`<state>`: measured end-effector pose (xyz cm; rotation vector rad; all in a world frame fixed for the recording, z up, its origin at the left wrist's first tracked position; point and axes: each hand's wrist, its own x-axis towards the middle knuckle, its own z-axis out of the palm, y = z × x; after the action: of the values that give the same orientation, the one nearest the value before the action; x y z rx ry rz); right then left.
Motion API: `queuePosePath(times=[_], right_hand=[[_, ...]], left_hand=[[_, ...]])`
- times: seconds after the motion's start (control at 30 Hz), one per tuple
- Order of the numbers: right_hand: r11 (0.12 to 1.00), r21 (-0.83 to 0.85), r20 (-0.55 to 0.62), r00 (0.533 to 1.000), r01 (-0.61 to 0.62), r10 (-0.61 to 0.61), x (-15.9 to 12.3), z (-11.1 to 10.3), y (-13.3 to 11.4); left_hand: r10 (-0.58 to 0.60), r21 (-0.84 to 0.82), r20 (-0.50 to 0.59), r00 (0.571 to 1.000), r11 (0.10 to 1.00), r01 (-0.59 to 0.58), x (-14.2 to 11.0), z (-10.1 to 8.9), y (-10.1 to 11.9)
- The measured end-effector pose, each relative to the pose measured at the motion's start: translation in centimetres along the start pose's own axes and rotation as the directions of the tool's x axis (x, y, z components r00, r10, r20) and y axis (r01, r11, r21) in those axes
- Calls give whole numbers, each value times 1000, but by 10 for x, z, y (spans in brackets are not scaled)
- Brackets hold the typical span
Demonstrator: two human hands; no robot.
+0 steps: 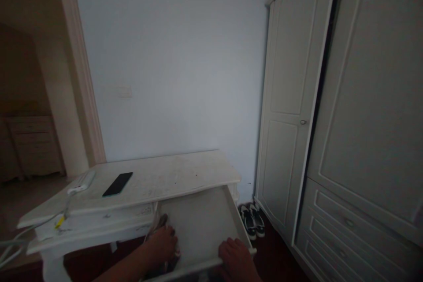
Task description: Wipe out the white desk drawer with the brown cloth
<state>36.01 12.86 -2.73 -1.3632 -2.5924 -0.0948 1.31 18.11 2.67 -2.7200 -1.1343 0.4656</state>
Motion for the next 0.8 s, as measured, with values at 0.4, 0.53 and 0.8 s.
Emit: queuePosePath(times=[0.4, 0.53, 0.8], right_hand=[[993, -101, -106, 992, 57, -68, 3, 18, 10], [997, -69, -70, 996, 41, -46, 0, 11, 7], [1000, 28, 14, 1000, 1, -1, 0, -8, -1]], left_hand=[[-88, -32, 130, 988, 995, 93, -1, -18, -4], [-175, -20, 116, 978, 984, 179, -3, -22, -1], [-306, -68, -6, 952, 950, 305, -6, -34, 5]])
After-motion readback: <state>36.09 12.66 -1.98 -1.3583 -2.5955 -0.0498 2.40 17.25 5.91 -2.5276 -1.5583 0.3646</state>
